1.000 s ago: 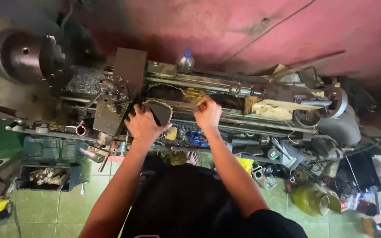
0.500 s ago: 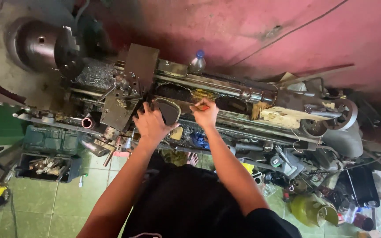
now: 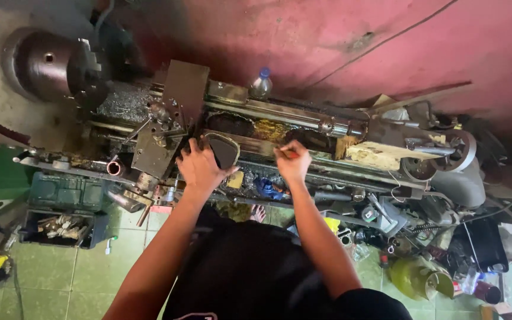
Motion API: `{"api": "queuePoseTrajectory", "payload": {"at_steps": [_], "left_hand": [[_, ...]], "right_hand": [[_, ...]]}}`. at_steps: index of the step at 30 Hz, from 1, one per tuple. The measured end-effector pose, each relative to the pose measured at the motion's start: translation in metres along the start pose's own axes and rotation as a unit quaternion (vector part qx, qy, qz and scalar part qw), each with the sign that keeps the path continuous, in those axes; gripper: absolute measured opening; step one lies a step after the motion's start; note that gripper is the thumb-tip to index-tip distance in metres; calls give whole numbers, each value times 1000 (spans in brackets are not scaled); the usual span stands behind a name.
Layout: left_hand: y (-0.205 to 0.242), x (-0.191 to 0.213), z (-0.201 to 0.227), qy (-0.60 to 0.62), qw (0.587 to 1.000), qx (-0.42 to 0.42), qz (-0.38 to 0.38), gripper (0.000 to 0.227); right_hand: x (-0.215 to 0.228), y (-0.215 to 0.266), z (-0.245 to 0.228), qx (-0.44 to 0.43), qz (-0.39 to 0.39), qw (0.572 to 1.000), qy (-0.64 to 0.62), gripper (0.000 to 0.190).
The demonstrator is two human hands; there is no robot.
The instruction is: The person uses a brush to clean metal shavings and debris from the bed of a metal lathe. They hold a small container in their left hand while scrubbing the machine's surface with the brush in their right hand.
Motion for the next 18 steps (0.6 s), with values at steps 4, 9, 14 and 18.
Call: {"api": "queuePoseTrajectory", "payload": {"at_steps": [4, 9, 14, 18], "left_hand": [[2, 9, 2, 11, 1000, 10, -14, 132], [10, 33, 6, 1, 1000, 14, -27, 128], [9, 21, 3, 29, 999, 13, -3, 128], [13, 40, 10, 33, 999, 4, -13, 127]], "right_hand": [[38, -12, 9, 46, 17, 998, 43, 24], [51, -1, -19, 114, 27, 993, -5, 26], [60, -5, 38, 28, 41, 995, -81, 28], [106, -10, 9, -40, 79, 981, 170, 20]]}}
Point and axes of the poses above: each hand's wrist, its own y-axis away from the middle knuckle, its own x-axis out of the back of the hand, z = x × y, the point moved 10 cm from there along -y, towards the middle knuckle, and after that the axes turned 5 degrees about -y, right-handed, at the moved point
